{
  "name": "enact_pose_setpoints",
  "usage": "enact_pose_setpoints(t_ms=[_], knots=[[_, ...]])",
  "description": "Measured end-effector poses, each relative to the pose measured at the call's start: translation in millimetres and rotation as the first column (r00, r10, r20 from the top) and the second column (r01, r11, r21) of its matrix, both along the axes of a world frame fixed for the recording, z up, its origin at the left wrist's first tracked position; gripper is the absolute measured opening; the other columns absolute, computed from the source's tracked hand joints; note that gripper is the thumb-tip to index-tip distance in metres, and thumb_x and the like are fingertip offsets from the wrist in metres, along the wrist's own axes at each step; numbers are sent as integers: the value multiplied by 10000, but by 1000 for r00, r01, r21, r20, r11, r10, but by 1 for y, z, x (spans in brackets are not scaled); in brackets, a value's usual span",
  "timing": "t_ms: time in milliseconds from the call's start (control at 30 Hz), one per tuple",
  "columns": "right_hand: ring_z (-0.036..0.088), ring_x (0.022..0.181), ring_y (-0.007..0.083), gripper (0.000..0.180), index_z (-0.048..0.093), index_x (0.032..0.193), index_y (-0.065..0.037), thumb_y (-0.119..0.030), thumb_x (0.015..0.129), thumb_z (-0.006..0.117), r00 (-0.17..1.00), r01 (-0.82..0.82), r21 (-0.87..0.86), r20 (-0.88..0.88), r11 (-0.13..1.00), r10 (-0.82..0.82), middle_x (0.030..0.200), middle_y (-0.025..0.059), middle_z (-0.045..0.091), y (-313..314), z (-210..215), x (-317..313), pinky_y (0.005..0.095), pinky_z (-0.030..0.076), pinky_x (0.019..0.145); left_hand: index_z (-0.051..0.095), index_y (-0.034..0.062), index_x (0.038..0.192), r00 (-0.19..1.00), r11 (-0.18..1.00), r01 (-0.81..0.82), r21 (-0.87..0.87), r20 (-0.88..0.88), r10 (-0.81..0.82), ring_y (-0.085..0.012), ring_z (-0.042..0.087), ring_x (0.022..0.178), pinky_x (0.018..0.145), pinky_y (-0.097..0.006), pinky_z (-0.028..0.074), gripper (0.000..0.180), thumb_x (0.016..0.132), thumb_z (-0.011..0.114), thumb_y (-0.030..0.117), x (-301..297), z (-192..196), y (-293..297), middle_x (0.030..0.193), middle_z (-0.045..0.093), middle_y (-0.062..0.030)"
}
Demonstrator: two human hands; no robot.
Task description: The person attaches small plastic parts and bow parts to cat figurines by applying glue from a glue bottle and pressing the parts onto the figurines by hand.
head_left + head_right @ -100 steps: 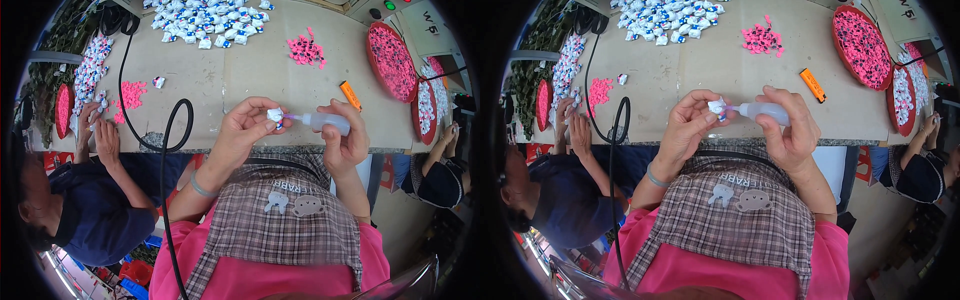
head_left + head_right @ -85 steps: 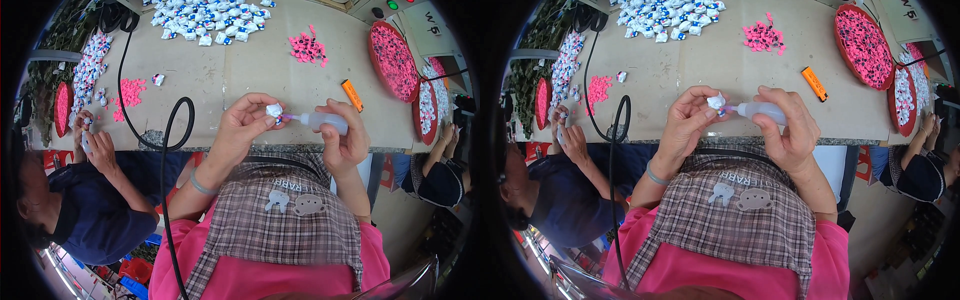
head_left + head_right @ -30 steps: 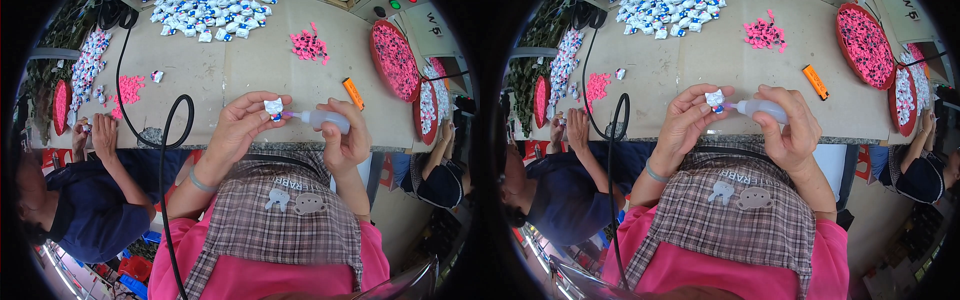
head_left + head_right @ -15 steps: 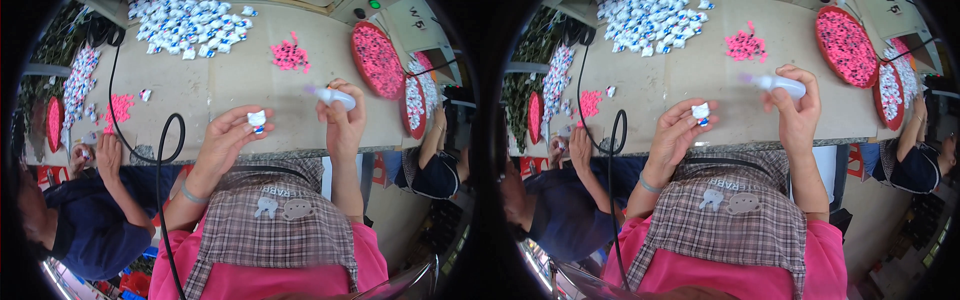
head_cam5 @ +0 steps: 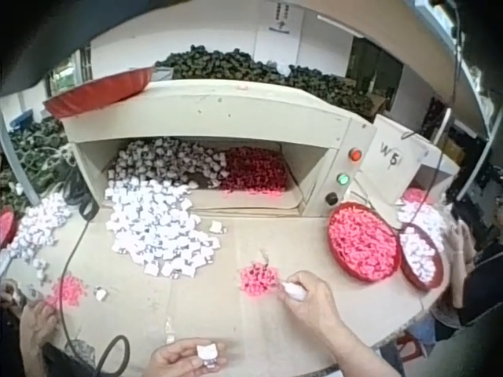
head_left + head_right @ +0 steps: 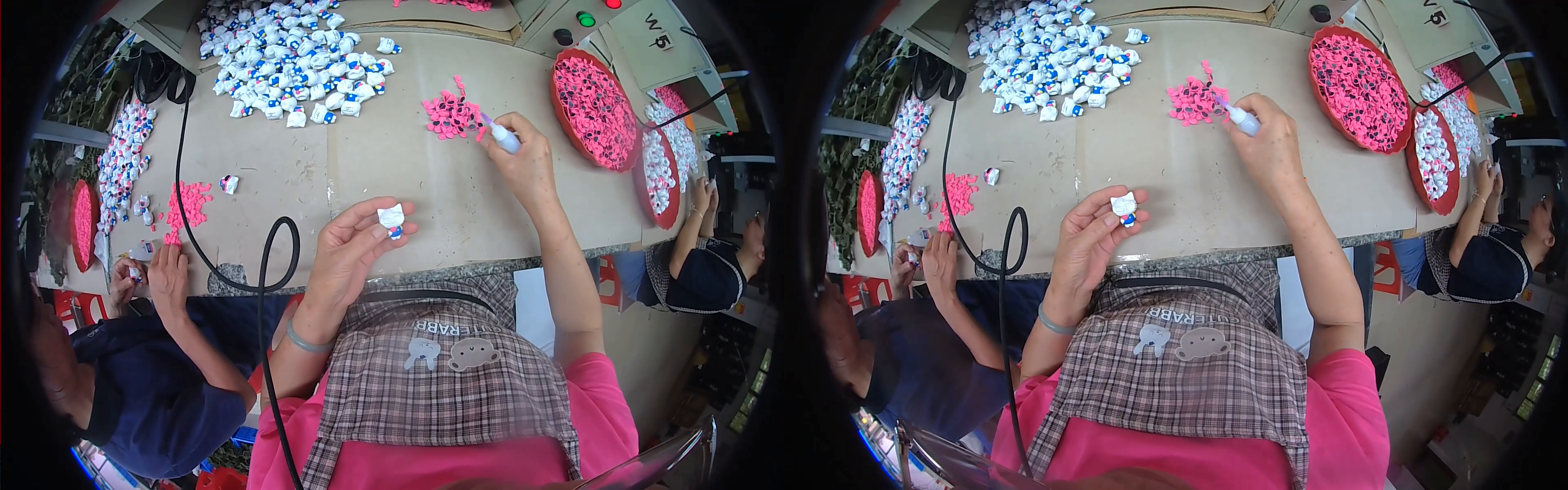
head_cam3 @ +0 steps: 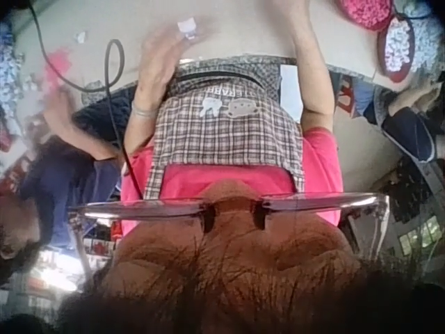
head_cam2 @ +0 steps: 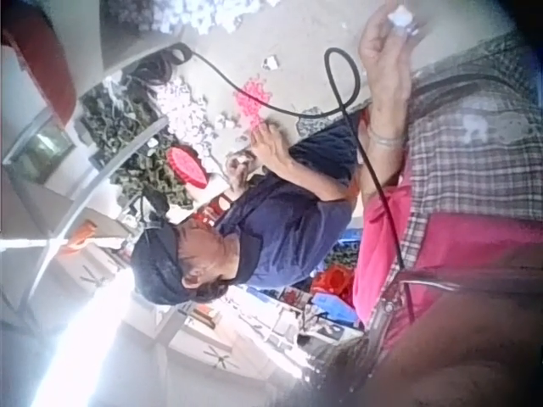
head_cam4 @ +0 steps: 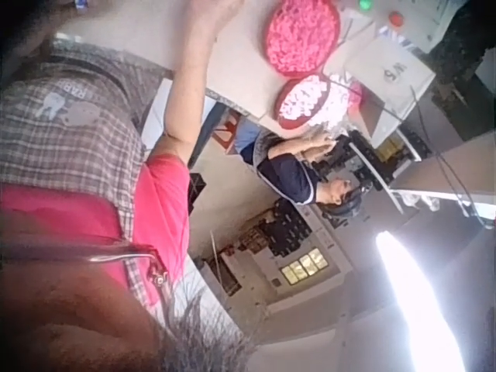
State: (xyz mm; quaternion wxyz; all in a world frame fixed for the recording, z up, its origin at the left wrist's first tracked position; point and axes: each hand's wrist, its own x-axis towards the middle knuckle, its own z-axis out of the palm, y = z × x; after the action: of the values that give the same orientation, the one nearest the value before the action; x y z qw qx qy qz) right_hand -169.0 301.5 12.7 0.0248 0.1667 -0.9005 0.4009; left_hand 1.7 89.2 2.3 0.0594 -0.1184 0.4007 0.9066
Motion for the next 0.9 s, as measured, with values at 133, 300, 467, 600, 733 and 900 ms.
enact_pose_setpoints(t_ms=[133,300,467,600,733,900], knots=[[619,739,323,154,617,845,6,-16,723,709,991,-54,134,-116,990,70,803,153,618,-3,-11,-5,401,492,672,552,-16,1218,1000,1000,-6,2,6,6,-277,630,1046,891,-353,518,308,913,515,9,0,-3,-2,1184,605,-203],[624,727,350,131,656,833,14,-51,733,710,984,-32,214,-164,976,68,798,171,637,-6,-12,-8,420,496,669,552,-17,1216,1000,1000,3,16,3,-3,-276,630,1046,899,-357,514,306,913,517,10,0,-2,-1,1187,603,-203],[608,633,196,112,682,848,7,-75,773,692,998,-55,71,21,996,54,742,97,654,-1,-2,-5,323,476,591,558,-17,1208,1000,1000,10,18,15,-10,-275,630,1045,897,-353,515,299,913,522,17,0,-2,-1,1202,596,-197],[518,592,28,94,700,834,-11,-99,803,703,728,-134,-340,604,931,326,705,-14,644,-2,29,21,198,405,509,580,-23,1178,991,991,131,-4,-33,-131,-262,641,1024,886,-329,517,279,906,529,12,-2,2,2,1278,546,-163],[514,579,37,104,698,841,-3,-92,792,720,506,-396,-372,675,840,537,693,-11,630,-9,37,32,189,392,503,587,-31,1177,930,930,345,-126,-87,-357,-240,654,989,845,-297,527,289,896,521,-22,-5,5,11,1316,498,-118],[532,601,42,100,691,842,-4,-98,811,707,497,-475,-362,642,802,584,690,-8,620,-18,32,36,187,396,512,579,-28,1199,914,904,389,-178,-49,-403,-231,653,995,834,-284,528,303,903,512,-24,-3,5,14,1264,552,-119]])
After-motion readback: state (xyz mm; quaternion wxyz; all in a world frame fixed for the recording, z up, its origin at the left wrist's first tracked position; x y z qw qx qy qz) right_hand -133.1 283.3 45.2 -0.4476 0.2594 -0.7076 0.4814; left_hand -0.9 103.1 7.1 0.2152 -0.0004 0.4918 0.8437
